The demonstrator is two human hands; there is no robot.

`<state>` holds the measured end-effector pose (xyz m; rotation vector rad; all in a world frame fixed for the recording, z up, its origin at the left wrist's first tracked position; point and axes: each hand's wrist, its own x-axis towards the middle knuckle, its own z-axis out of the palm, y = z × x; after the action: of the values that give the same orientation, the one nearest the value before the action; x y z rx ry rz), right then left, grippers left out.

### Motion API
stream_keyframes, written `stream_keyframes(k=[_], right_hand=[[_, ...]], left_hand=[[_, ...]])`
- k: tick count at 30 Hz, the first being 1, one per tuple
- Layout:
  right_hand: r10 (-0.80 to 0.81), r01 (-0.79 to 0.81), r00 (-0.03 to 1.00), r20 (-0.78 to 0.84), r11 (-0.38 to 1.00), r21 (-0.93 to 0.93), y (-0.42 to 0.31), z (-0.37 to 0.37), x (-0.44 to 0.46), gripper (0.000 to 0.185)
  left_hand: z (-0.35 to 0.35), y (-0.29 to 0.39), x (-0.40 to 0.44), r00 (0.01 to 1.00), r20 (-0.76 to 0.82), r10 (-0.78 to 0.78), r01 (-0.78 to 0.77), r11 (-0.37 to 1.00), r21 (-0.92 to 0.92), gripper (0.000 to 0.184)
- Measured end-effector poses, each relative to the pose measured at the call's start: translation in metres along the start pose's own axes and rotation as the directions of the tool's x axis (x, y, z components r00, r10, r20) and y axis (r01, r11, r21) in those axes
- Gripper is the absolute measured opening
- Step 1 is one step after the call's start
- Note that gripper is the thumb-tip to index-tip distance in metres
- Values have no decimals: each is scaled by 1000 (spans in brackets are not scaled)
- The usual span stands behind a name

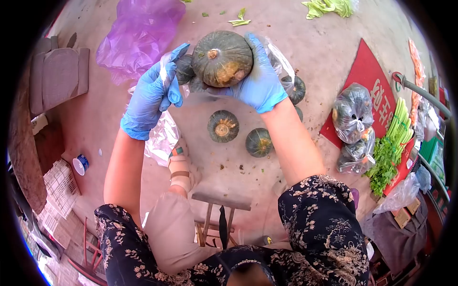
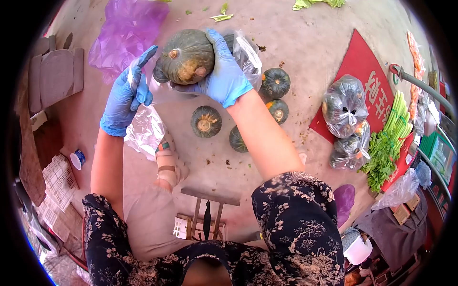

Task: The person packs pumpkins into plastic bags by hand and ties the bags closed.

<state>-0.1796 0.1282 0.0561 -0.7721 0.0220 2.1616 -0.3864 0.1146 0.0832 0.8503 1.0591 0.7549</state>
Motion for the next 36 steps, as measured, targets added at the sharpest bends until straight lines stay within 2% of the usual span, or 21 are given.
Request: stream_keyframes(k=[2, 3, 6, 8, 9, 15, 18, 21, 24, 25, 27, 28, 30, 33, 34, 36], right_hand=[[65, -71, 997, 42, 987, 146, 0, -1, -7, 59], [59, -58, 998, -6, 992, 112, 0, 6, -11, 59], [119, -146, 980, 160, 975, 168, 7, -14, -2, 50], [77, -100, 986, 150, 983, 155, 10, -21, 0, 54], [55, -77, 988, 145, 986, 148, 11, -23, 0, 56], [67, -110, 975, 213, 974, 196, 12, -32, -2, 59], [61, -86, 984, 169, 985, 149, 14, -31, -4, 58], [15, -22, 991, 130, 998, 53, 16, -27, -8, 64], [2, -29, 977, 212, 992, 122, 22, -26, -7, 66], [-26, 10, 987, 158, 995, 104, 26, -22, -8, 67], [-12, -1, 987, 161, 997, 83, 31, -12, -11, 69], [-6, -5, 987, 159, 997, 72, 35, -8, -13, 69], [-87, 106, 987, 137, 985, -139, 50, 2, -20, 68], [-156, 205, 972, 176, 927, -314, 60, 7, -25, 57], [-222, 282, 958, 184, 850, -445, 62, 5, -24, 57], [-337, 388, 917, 214, 625, -677, 67, -1, -23, 56]], left_hand=[[7, 1, 1, 1000, 1, -30, 30, 999, 37, 52], [13, 3, 2, 999, -13, -44, 44, 997, 69, 55], [22, 2, 4, 996, -35, -79, 82, 994, 75, 54], [22, 3, 6, 994, -31, -104, 107, 991, 86, 53], [20, -1, 6, 997, -5, -80, 80, 997, 13, 44], [19, -1, 4, 993, 44, -110, 109, 993, 37, 43], [23, 6, 0, 994, 10, -110, 108, 987, 118, 42], [22, 11, -9, 993, -106, -52, 78, 963, 259, 45], [17, 10, -24, 982, -123, 142, -78, 903, 423, 53], [18, 12, -27, 990, -120, 76, -9, 877, 480, 61], [21, 15, -31, 990, -123, -63, 123, 802, 584, 77], [21, 16, -32, 991, -76, -112, 134, 876, 463, 81], [18, 17, -32, 982, 36, -188, 178, 965, 195, 89], [11, 13, -34, 992, 14, -124, 124, 992, -3, 80], [8, 11, -36, 994, 7, -112, 112, 991, -70, 77], [-4, 5, -39, 979, 58, -197, 205, 954, -220, 68]])
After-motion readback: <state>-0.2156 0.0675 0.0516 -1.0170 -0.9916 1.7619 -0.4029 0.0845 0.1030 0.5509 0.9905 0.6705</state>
